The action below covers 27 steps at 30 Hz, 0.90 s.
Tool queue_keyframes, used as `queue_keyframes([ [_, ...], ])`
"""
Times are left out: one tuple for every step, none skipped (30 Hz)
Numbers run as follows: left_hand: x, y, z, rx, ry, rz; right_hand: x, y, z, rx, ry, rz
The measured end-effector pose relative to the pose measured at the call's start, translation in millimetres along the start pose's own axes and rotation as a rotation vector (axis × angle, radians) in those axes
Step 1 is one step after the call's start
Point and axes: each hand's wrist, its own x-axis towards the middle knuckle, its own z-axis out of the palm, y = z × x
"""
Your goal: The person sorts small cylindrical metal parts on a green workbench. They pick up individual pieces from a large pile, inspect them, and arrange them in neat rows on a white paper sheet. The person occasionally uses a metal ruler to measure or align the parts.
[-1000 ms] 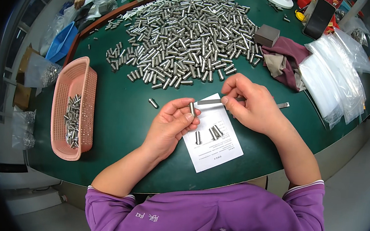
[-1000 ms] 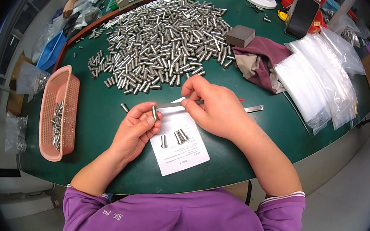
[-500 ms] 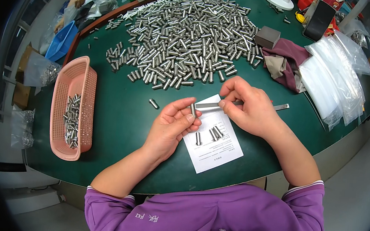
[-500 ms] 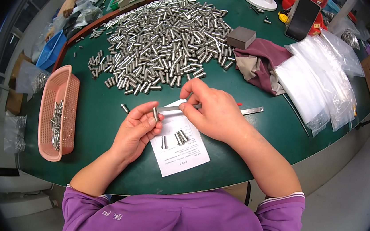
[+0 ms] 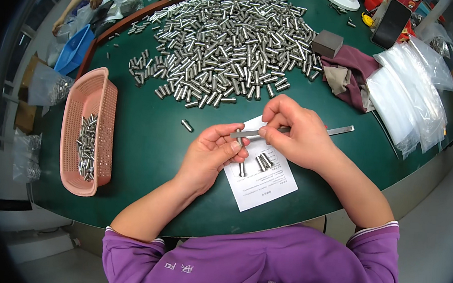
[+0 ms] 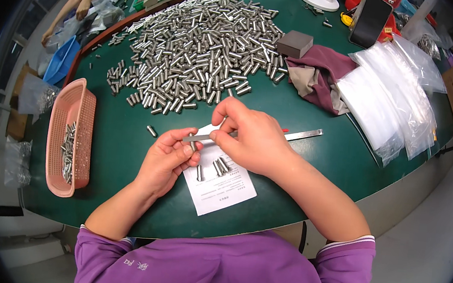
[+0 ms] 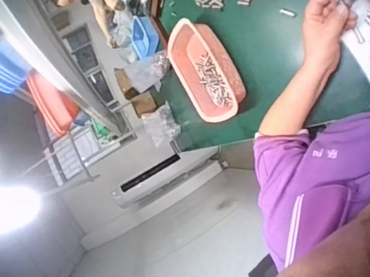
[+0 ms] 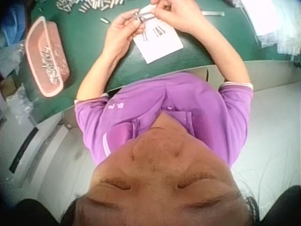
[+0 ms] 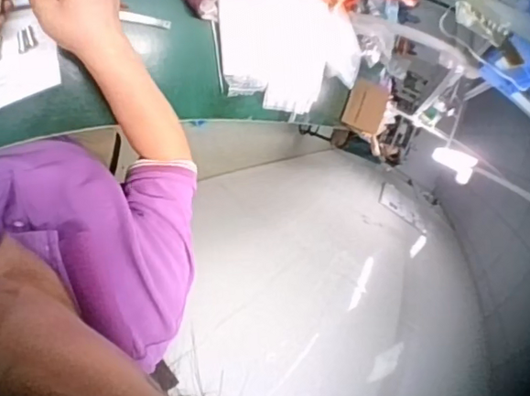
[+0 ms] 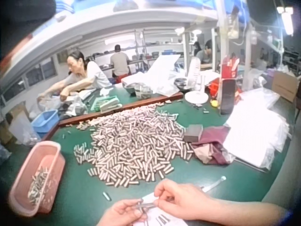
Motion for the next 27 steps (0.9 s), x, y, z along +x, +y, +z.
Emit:
queue_keyframes([
  [0,0,1,0.020,-0.011,0.002,2,-3,7,-0.021,0.010,-0.043],
  [1,-1,2,0.039,-0.023,0.004,4,-7,15,-0.041,0.021,-0.087],
  [1,-1,0,0.016,-0.028,0.009,5,-9,20,-0.059,0.031,-0.132],
  [1,-2,-2,-0.006,-0.034,0.016,7,-5,20,-0.028,0.025,-0.114],
  [1,-3,-4,-0.028,-0.039,0.022,6,-3,15,-0.031,0.011,-0.069],
  [0,-1,-4,-0.032,-0.025,0.013,5,-1,5,-0.039,-0.003,-0.032],
  [0,0,-3,-0.039,-0.009,0.012,4,1,-5,-0.053,-0.021,-0.002],
  [0,1,-2,-0.046,0.006,0.012,2,8,-13,-0.075,-0.015,0.008],
  [0,0,-2,-0.042,0.011,0.011,3,9,-20,-0.092,-0.042,0.092],
  [0,1,0,-0.038,0.016,0.010,4,7,-20,-0.002,-0.053,0.104],
  [0,1,0,-0.035,0.021,0.010,6,5,-20,0.088,-0.064,0.116],
  [0,2,1,-0.031,0.022,-0.003,6,5,-17,0.058,-0.056,0.080],
  [0,2,2,-0.027,0.024,-0.015,5,4,-11,0.028,-0.048,0.044],
  [1,2,2,-0.023,0.025,-0.028,5,2,-5,-0.002,-0.040,0.008],
  [1,2,3,-0.005,0.023,-0.031,5,-1,0,-0.023,-0.032,-0.012],
  [2,2,3,0.014,0.020,-0.034,5,-5,6,-0.044,-0.024,-0.032],
  [2,2,4,0.033,0.016,-0.037,5,-7,12,-0.065,-0.015,-0.052],
  [1,3,5,0.036,0.024,-0.031,6,-8,18,-0.060,0.003,-0.101],
  [0,3,7,0.039,0.031,-0.025,5,-7,16,-0.068,-0.006,-0.087],
  [-1,3,7,0.042,0.037,-0.019,5,-6,11,-0.077,-0.014,-0.072],
  [-1,3,6,0.034,0.038,-0.018,7,-5,5,-0.086,-0.026,-0.064],
  [-1,1,3,0.026,0.038,-0.016,6,-2,-4,-0.071,-0.046,0.000],
  [-1,1,1,0.018,0.039,-0.015,6,-1,-11,-0.026,-0.086,0.096],
  [-1,1,2,0.032,0.025,-0.016,4,-2,-9,-0.047,-0.063,0.051],
  [1,1,3,0.047,0.011,-0.017,3,-3,-5,-0.067,-0.041,0.006],
  [2,1,4,0.061,-0.003,-0.019,4,-7,3,-0.070,-0.031,-0.047],
  [2,1,4,0.060,-0.003,-0.010,6,-10,12,-0.067,-0.018,-0.100],
])
